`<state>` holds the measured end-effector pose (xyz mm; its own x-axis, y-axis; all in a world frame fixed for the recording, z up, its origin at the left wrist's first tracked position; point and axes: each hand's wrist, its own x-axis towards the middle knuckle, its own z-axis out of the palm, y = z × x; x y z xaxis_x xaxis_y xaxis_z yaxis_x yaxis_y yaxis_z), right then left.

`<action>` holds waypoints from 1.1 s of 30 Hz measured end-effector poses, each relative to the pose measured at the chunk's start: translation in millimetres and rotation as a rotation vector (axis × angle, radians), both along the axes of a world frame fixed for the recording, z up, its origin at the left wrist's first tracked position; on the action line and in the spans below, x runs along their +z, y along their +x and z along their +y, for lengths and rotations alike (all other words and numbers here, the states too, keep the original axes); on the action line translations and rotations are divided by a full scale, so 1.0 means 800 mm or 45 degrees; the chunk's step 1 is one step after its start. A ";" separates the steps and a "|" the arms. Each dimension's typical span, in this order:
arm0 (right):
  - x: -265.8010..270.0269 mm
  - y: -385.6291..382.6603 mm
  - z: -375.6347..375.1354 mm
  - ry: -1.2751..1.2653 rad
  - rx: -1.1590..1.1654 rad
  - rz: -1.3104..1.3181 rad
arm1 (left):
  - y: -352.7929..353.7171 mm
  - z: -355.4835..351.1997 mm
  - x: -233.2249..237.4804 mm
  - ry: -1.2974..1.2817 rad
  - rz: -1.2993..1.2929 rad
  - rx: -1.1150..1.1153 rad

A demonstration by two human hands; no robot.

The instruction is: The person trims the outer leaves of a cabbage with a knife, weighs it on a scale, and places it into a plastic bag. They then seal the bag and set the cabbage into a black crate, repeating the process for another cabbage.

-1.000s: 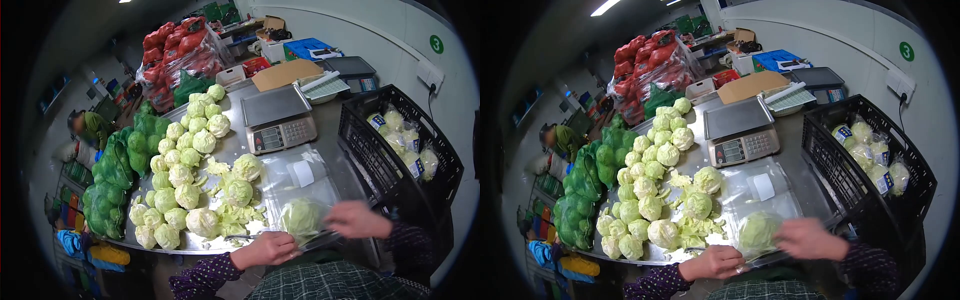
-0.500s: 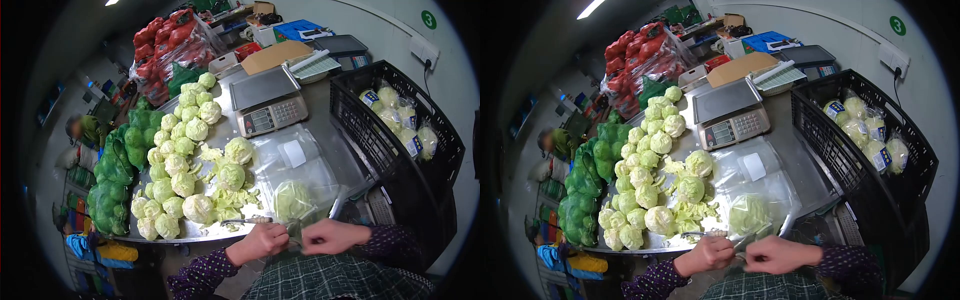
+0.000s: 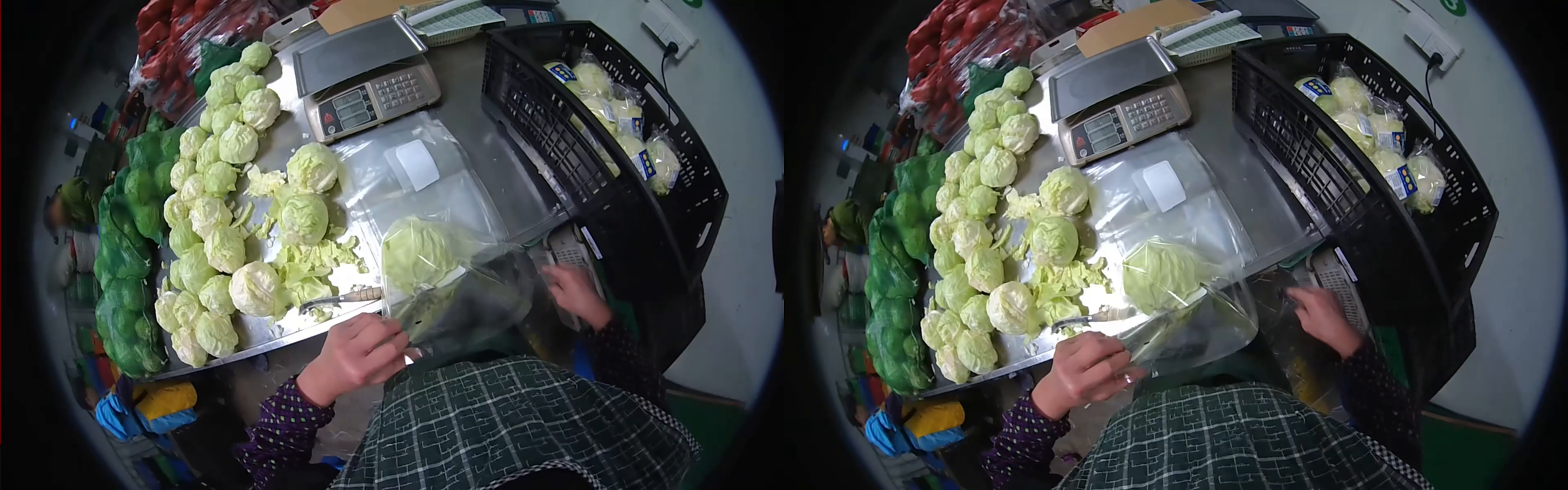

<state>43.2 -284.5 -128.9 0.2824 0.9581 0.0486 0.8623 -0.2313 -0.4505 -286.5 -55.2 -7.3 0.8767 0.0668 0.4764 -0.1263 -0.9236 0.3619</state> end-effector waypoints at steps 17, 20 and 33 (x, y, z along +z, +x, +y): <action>-0.056 -0.043 0.176 -0.085 -0.253 2.193 | 0.028 0.001 -0.158 -2.039 -0.400 1.146; -0.030 -0.041 0.177 0.050 -0.241 1.905 | 0.053 0.024 -0.161 -2.331 -0.567 1.194; -0.012 -0.044 0.303 0.101 -0.613 1.234 | 0.043 0.083 -0.195 -2.101 -0.381 1.377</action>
<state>8.1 -41.9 -138.5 0.5794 0.7404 -0.3407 -0.0419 -0.3904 -0.9197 -252.0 11.2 -163.3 0.0976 0.8653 -0.4917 -0.0543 0.4980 0.8655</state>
